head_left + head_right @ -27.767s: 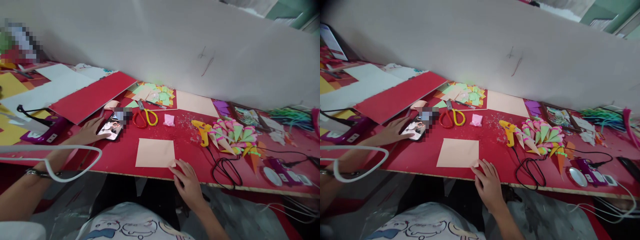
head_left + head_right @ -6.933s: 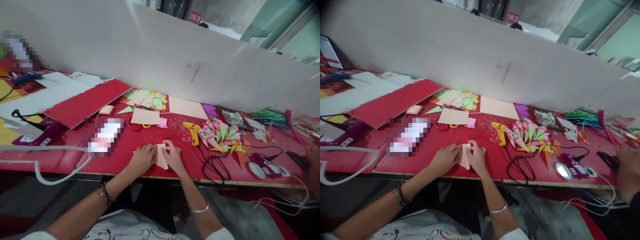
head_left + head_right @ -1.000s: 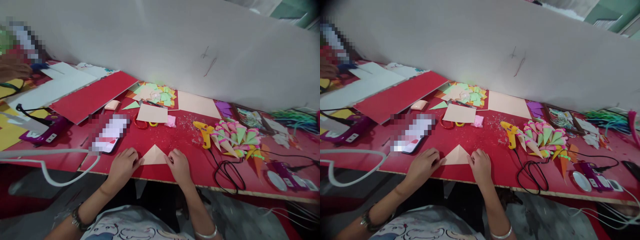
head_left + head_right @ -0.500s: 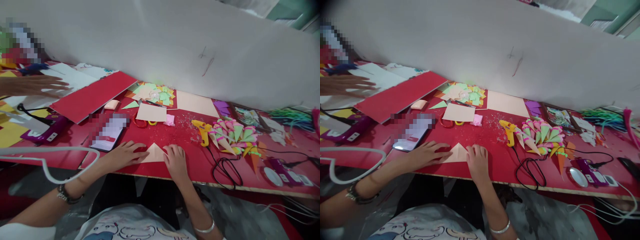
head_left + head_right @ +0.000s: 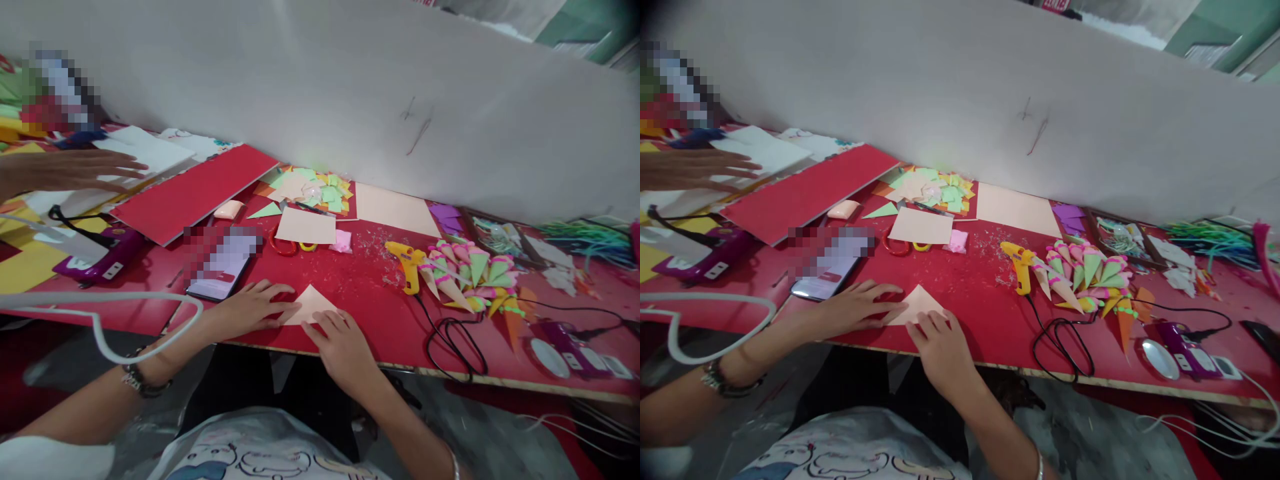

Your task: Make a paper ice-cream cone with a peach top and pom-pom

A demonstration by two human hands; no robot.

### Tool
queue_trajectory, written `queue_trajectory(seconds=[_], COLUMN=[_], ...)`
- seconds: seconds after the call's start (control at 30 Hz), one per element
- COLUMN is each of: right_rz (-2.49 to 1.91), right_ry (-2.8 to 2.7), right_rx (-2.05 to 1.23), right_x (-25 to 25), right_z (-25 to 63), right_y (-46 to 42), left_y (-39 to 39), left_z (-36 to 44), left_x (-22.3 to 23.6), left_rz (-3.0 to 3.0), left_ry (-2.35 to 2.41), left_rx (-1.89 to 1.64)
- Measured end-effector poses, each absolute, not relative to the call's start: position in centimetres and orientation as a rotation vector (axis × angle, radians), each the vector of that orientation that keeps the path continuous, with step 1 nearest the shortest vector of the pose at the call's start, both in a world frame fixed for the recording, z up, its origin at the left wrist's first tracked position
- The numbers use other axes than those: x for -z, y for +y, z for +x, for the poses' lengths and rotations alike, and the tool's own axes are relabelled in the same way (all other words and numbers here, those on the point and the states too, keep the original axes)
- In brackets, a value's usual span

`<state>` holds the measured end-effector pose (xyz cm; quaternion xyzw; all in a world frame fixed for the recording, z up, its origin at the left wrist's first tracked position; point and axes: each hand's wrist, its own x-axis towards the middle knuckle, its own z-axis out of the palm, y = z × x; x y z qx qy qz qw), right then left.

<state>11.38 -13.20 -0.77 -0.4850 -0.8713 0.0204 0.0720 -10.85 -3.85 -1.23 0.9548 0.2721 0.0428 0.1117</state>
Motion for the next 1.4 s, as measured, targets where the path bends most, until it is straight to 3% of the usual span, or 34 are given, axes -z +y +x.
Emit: queue_trajectory(seconds=[0.47, 0.7, 0.9, 1.07, 1.4], right_rz=[-1.851, -1.911, -1.896, -1.875, -1.802], right_ry=[-2.442, -2.312, -2.301, -2.347, -2.514], right_rx=[-0.050, -0.046, -0.016, 0.013, 0.078], right_x=[0.6, 0.9, 0.7, 0.3, 0.5], right_z=[14.8, 14.2, 13.8, 13.3, 12.5], right_y=[-15.7, -16.1, -15.8, -14.9, -14.5], left_y=[-3.4, 1.7, 0.9, -6.4, -9.8], left_z=[-10.9, -15.9, -15.3, -9.6, -7.2], left_x=[-0.6, -0.4, -1.8, -1.5, 1.4], left_rz=[2.870, 2.870, 2.813, 2.913, 2.907], left_ry=[0.708, 1.481, 1.547, 0.866, 0.938], left_rx=[0.019, -0.390, -0.487, -0.252, -0.246])
